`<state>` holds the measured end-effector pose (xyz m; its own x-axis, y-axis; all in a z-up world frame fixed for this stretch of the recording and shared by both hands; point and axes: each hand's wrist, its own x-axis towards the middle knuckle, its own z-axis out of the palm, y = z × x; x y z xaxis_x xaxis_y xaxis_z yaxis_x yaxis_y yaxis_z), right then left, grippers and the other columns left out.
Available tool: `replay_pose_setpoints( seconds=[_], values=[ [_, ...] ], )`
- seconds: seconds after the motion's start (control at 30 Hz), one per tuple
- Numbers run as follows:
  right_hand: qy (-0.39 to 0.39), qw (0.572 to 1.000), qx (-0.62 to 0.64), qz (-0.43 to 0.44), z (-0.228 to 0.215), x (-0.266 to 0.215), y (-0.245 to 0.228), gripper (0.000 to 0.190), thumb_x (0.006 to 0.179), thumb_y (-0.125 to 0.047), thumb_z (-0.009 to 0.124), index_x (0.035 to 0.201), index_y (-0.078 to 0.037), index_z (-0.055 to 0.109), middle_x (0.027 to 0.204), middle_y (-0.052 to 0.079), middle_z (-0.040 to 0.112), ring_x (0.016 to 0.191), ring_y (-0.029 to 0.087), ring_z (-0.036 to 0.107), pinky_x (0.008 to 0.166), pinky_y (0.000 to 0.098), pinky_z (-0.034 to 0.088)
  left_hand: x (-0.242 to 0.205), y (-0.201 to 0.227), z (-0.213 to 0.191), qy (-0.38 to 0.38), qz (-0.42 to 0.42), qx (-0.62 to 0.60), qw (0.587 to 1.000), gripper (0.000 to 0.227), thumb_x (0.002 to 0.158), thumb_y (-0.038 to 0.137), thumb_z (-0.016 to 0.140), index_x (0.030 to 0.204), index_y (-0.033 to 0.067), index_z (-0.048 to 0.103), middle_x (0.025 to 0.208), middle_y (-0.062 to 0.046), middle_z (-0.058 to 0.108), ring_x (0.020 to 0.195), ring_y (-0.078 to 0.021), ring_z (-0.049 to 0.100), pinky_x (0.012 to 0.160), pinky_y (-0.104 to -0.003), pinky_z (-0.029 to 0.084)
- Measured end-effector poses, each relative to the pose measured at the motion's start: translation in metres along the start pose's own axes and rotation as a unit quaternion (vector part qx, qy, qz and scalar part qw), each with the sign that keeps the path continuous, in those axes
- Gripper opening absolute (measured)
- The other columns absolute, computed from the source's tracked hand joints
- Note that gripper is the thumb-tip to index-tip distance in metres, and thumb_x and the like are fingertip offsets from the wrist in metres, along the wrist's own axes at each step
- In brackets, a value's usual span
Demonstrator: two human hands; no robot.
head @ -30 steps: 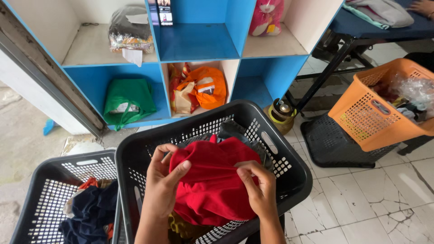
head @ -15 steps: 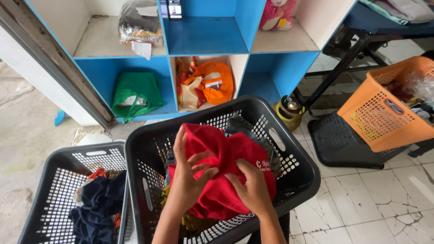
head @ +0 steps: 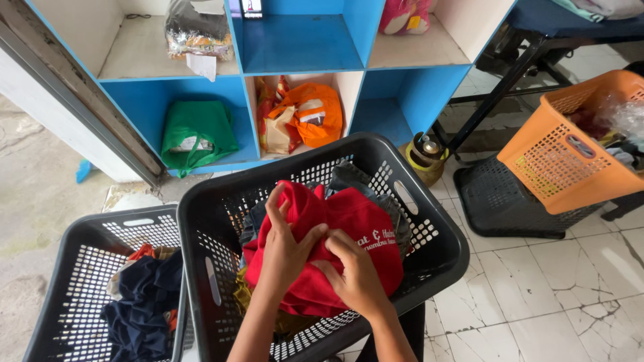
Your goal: The person takes a blue shirt and a red shirt one at a time from a black laundry basket, shakes them out, and begins folding them inside the basket.
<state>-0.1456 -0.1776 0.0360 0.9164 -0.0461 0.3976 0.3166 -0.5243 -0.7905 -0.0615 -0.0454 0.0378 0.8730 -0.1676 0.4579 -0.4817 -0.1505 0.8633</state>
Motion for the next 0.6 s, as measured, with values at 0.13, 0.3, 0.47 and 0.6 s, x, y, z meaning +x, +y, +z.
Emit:
replay_pose_setpoints(
  seconds=[0.13, 0.3, 0.47, 0.6],
  values=[
    [-0.020, 1.000, -0.011, 0.010, 0.000, -0.004, 0.007, 0.033, 0.087, -0.018, 0.082, 0.102, 0.003, 0.061, 0.114, 0.015, 0.069, 0.105, 0.032, 0.072, 0.085, 0.0357, 0.057, 0.010, 0.009, -0.011, -0.083, -0.081, -0.001, 0.993, 0.055, 0.084, 0.014, 0.079, 0.134, 0.0152, 0.057, 0.119, -0.012, 0.075, 0.114, -0.0268, 0.072, 0.089, -0.035, 0.056],
    [-0.055, 0.997, -0.053, 0.011, -0.008, -0.007, 0.016, 0.063, 0.078, -0.029, 0.086, 0.128, -0.003, 0.060, 0.133, 0.014, 0.063, 0.126, 0.033, 0.060, 0.104, 0.0427, 0.047, 0.015, 0.024, -0.049, 0.055, 0.018, 0.048, 0.997, 0.039, 0.089, 0.004, 0.076, 0.126, 0.0085, 0.064, 0.123, -0.011, 0.072, 0.107, -0.0213, 0.071, 0.092, -0.031, 0.054],
    [-0.117, 0.967, -0.205, 0.098, -0.020, -0.010, 0.046, 0.075, 0.069, -0.037, 0.089, 0.135, -0.013, 0.061, 0.144, 0.006, 0.057, 0.135, 0.030, 0.050, 0.112, 0.0480, 0.037, 0.014, 0.024, -0.112, 0.194, 0.002, 0.037, 0.980, 0.041, 0.098, -0.001, 0.072, 0.135, 0.0064, 0.057, 0.125, -0.011, 0.070, 0.113, -0.0209, 0.067, 0.098, -0.032, 0.054],
    [-0.114, 0.965, -0.220, 0.082, -0.034, -0.023, 0.070, 0.070, 0.072, -0.044, 0.086, 0.131, -0.015, 0.062, 0.147, 0.008, 0.054, 0.139, 0.031, 0.049, 0.113, 0.0488, 0.038, 0.008, 0.013, -0.144, 0.234, -0.069, 0.116, 0.963, 0.045, 0.100, 0.004, 0.073, 0.142, 0.0093, 0.057, 0.121, -0.013, 0.065, 0.111, -0.0214, 0.068, 0.092, -0.033, 0.057]
  ],
)
